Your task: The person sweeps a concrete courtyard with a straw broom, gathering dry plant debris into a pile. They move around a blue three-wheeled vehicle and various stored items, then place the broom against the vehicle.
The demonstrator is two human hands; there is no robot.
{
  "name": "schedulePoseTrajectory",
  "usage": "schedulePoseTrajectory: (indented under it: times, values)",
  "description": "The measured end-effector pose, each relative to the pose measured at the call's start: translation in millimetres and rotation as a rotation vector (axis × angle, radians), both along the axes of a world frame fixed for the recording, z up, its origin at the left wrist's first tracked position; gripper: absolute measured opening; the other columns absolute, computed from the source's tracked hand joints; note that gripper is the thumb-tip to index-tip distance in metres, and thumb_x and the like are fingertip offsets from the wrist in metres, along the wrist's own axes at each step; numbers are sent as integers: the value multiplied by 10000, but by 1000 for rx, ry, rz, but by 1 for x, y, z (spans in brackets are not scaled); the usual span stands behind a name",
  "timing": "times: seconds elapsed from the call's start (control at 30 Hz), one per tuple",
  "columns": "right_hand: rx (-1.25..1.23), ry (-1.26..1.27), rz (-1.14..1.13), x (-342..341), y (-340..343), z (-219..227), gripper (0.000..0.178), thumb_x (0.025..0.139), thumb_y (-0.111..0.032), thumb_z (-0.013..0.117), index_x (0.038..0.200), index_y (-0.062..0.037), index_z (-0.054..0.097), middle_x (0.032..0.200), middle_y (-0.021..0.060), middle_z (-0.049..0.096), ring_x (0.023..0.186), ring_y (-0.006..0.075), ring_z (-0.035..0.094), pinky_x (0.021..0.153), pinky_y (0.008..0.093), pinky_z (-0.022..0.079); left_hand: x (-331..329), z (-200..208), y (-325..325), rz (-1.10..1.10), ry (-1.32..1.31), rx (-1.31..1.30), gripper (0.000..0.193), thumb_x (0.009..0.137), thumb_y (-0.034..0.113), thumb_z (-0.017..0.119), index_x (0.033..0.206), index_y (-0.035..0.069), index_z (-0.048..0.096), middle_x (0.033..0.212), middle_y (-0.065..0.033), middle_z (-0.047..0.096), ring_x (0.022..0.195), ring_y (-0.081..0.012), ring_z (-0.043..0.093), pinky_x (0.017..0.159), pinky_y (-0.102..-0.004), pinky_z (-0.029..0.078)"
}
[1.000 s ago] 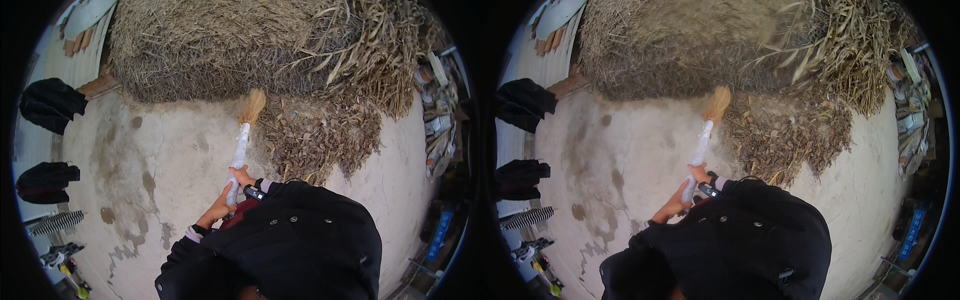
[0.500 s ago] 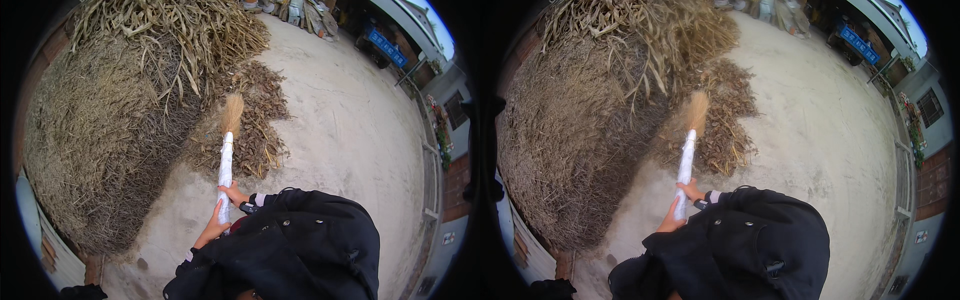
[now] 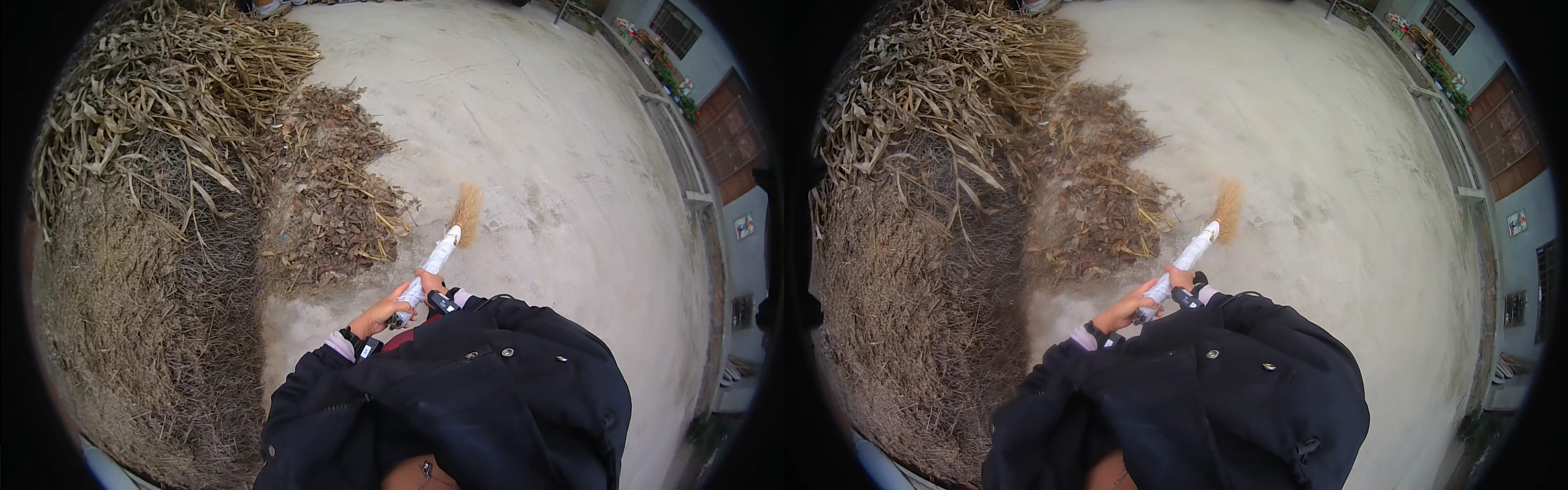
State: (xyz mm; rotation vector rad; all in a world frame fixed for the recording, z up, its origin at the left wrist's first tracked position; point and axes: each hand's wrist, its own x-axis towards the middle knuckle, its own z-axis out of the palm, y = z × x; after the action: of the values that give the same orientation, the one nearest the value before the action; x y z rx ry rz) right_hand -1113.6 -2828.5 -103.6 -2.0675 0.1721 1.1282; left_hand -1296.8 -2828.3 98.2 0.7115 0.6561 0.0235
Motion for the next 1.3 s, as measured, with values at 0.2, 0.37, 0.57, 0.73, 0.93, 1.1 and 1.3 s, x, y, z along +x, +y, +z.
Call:
schedulePoseTrajectory:
  times: [0.2, 0.37, 0.57, 0.73, 0.93, 1.1, 1.3]
  values:
    - [-138, 127, -340, 128, -8, 8, 785, 659, -214, 705, 1250, 131, 321, 1117, 234, 530, 878, 320, 599, 736, 431, 509, 143, -35, 55, -158, 19, -154, 742, 801, 107, 566, 1434, 43, 185, 1142, -149, 551, 895, -174, 624, 671, -284, 543]
    - [-203, 199, -372, 233, 13, -51, 562, 694, -240, 657, 1115, 94, 492, 1015, 197, 588, 781, 292, 611, 678, 419, 507, 272, -86, 101, -211, 136, -219, 494, 716, 72, 612, 1174, 33, 431, 915, -100, 600, 706, -165, 616, 544, -278, 491]
    - [93, 338, 219, 277, 117, -101, 470, 704, -320, 651, 989, 49, 588, 881, 131, 623, 739, 239, 592, 668, 400, 477, 336, -75, 140, 122, 380, -22, 550, 652, 14, 569, 1190, 10, 454, 952, -92, 567, 834, -193, 581, 716, -309, 471]
    - [480, 379, 418, 290, 202, -19, 446, 678, -276, 705, 954, 62, 613, 832, 129, 635, 721, 224, 600, 667, 347, 480, 371, -29, 159, 272, 375, 337, 814, 689, -27, 567, 1399, 48, 176, 1215, -129, 434, 1093, -242, 480, 893, -339, 421]
    - [565, 280, 140, 342, 245, 35, 616, 649, -131, 707, 1164, 59, 428, 1012, 156, 556, 906, 240, 557, 785, 349, 477, 413, -10, 206, 101, 328, 356, 905, 685, 2, 659, 1397, 51, 103, 1245, -143, 383, 1163, -255, 431, 933, -368, 422]
    - [446, 26, -2, 400, 248, -21, 752, 635, -106, 705, 1228, 38, 266, 1026, 153, 506, 890, 247, 544, 768, 348, 477, 461, -60, 263, -69, 344, 89, 829, 691, -6, 663, 1357, 18, 170, 1078, -158, 509, 864, -230, 590, 741, -347, 509]
    - [-78, 113, 130, 426, 310, -104, 768, 668, -261, 708, 1236, 102, 339, 1051, 222, 549, 880, 316, 591, 800, 415, 485, 489, -124, 362, -114, 427, -18, 734, 607, -11, 682, 1235, -46, 304, 904, -181, 559, 736, -248, 618, 524, -381, 476]
